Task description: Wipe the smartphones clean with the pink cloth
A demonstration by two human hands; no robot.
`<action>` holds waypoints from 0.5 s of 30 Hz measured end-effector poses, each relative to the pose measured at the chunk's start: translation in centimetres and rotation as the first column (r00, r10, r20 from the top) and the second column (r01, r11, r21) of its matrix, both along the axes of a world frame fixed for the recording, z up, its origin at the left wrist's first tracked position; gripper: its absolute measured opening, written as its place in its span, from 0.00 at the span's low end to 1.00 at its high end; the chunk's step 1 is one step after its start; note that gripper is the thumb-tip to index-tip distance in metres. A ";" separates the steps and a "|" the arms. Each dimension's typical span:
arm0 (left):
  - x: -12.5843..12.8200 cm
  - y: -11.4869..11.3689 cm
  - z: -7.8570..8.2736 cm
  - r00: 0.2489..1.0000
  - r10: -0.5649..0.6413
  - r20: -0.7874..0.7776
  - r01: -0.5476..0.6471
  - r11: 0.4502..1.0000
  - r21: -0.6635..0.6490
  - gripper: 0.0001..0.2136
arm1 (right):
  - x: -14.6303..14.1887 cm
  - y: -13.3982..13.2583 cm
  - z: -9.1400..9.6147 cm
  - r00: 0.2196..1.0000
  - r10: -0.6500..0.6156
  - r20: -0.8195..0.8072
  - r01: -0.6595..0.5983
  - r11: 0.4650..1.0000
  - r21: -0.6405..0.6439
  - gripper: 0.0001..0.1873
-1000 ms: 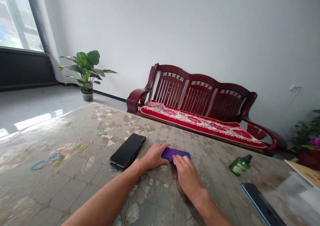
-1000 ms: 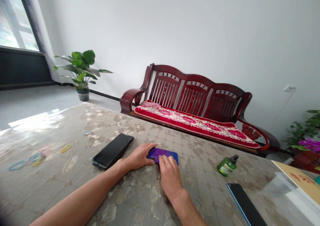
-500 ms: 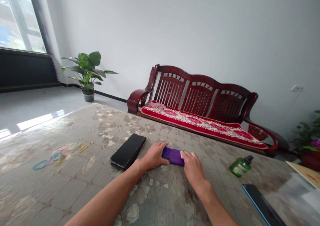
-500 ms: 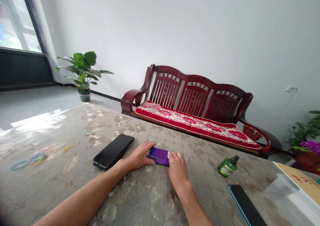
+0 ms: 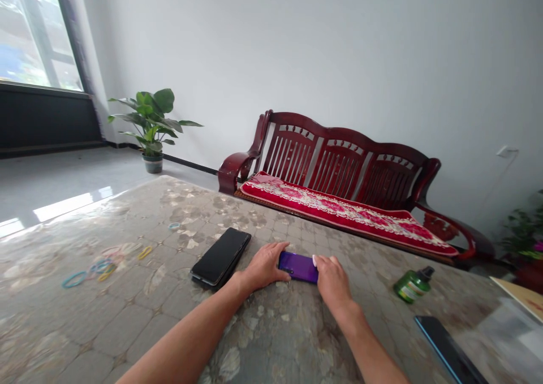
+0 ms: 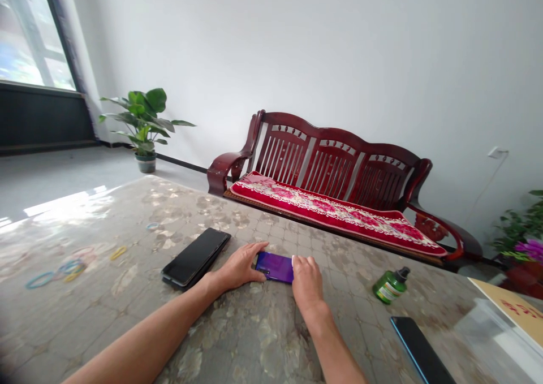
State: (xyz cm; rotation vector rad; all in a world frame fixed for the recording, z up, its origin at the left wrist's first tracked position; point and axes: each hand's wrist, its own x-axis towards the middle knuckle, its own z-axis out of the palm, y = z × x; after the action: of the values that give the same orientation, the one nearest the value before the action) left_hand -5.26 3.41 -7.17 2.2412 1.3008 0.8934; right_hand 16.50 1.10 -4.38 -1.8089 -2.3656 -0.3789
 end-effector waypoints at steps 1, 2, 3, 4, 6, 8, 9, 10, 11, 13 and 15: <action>0.0 0.0 0.0 1.000 0.002 0.003 -0.002 1.000 0.000 0.41 | -0.5 0.0 0.1 1.000 0.006 0.005 -0.006 1.000 -0.004 0.21; 0.0 0.0 0.0 1.000 0.005 0.005 -0.005 1.000 0.000 0.41 | -1.3 0.0 0.2 1.000 0.019 0.005 -0.019 1.000 -0.008 0.21; 0.0 0.0 -0.1 1.000 0.006 0.008 -0.006 1.000 0.001 0.42 | -2.3 -0.1 0.3 0.999 0.041 0.000 -0.041 0.999 -0.014 0.20; 0.0 0.1 -0.2 1.000 0.004 0.012 -0.004 1.000 0.003 0.42 | -3.5 -0.2 0.5 0.998 0.062 -0.011 -0.062 0.998 -0.019 0.19; 0.0 0.2 -0.4 1.000 -0.005 0.023 0.005 1.000 0.013 0.42 | -5.7 -0.5 0.8 0.994 0.106 -0.019 -0.107 0.994 -0.037 0.17; 0.0 0.3 -0.7 0.999 -0.015 0.031 0.014 1.000 0.023 0.41 | -7.2 -0.8 1.0 0.987 0.159 -0.022 -0.160 0.987 -0.036 0.17; -0.1 0.4 -0.8 0.999 -0.017 0.034 0.016 1.000 0.026 0.41 | -7.6 -0.9 1.0 0.983 0.180 -0.023 -0.180 0.983 -0.034 0.17; -0.1 0.4 -0.8 0.999 -0.016 0.036 0.015 1.000 0.027 0.41 | -7.6 -1.1 1.0 0.981 0.193 -0.025 -0.194 0.981 -0.033 0.17; -0.1 0.4 -0.8 0.999 -0.014 0.037 0.013 1.000 0.026 0.41 | -7.2 -1.2 0.9 0.980 0.198 -0.026 -0.199 0.980 -0.034 0.17; 0.0 0.3 -0.7 0.999 -0.007 0.032 0.007 1.000 0.017 0.41 | -5.6 -1.4 0.6 0.983 0.184 -0.025 -0.185 0.982 -0.039 0.17; 0.0 0.2 -0.5 1.000 -0.004 0.020 0.003 1.000 0.007 0.42 | -3.3 -1.5 0.2 0.989 0.146 -0.021 -0.146 0.989 -0.022 0.18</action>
State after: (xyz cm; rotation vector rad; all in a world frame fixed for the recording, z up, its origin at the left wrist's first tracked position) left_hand -5.29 3.62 -7.67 2.2334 1.2864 0.9184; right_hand 13.24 -0.38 -4.18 -1.6278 -2.4796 -0.3155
